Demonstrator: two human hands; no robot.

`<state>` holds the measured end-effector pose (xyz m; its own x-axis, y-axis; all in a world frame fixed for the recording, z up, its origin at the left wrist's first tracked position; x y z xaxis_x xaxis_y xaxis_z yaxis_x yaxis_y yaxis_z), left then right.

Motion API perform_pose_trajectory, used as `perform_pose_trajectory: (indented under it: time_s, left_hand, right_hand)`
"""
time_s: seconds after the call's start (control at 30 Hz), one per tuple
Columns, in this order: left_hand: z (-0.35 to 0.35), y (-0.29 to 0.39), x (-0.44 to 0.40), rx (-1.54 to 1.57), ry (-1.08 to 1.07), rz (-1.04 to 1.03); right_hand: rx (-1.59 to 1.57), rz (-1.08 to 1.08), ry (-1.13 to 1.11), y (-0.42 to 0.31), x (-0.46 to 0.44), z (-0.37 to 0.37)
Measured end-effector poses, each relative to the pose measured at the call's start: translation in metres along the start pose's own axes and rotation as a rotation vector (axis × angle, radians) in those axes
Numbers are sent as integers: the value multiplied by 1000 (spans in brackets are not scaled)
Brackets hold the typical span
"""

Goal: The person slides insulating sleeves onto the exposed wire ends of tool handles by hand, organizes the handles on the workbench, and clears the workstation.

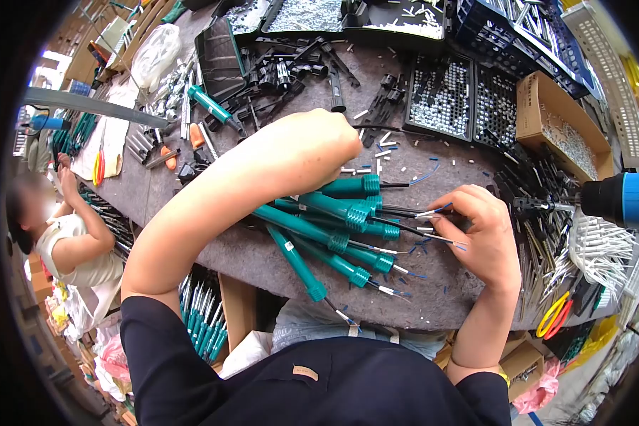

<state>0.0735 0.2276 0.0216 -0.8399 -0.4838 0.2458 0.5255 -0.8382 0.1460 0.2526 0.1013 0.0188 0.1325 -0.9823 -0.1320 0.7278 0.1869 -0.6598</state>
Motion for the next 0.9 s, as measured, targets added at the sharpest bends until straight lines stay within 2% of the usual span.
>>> perform_pose_trajectory:
  time_s: [0.13,0.23,0.33,0.43,0.53,0.8,0.9]
  left_hand:
    - [11,8,-4,12,4,-19]
    - [2,3,-16,-33,-74,32]
    - [1,-6,-12,0,109,56]
    - [10,-15,-11,-18,35,197]
    - [9,-17,-9,176,270,298]
    - [1,9,-10,111,358,291]
    - [-6,16,-14,9,313,322]
  right_hand:
    - [7,14,15,0,0,0]
    - [-1,23,24,3,0,-1]
    - [-9,7,12,3,1,0]
    - [-4,3,5,5,2,0]
    - [1,10,4,5,2,-2]
    - [-5,10,15,5,2,-1]
    - [-5,19,19,5,2,-2]
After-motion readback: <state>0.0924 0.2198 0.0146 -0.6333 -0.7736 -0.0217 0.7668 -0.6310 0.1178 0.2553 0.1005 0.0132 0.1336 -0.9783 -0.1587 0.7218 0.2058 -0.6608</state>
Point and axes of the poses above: each hand's wrist, its own x-axis away from the middle knuckle, its own z-axis out of the back of the hand, y = z × x, the point moved 7 cm from there along -x, towards the middle knuckle, and after that the axes turned 4 degrees about z, right-handed, at the moved point
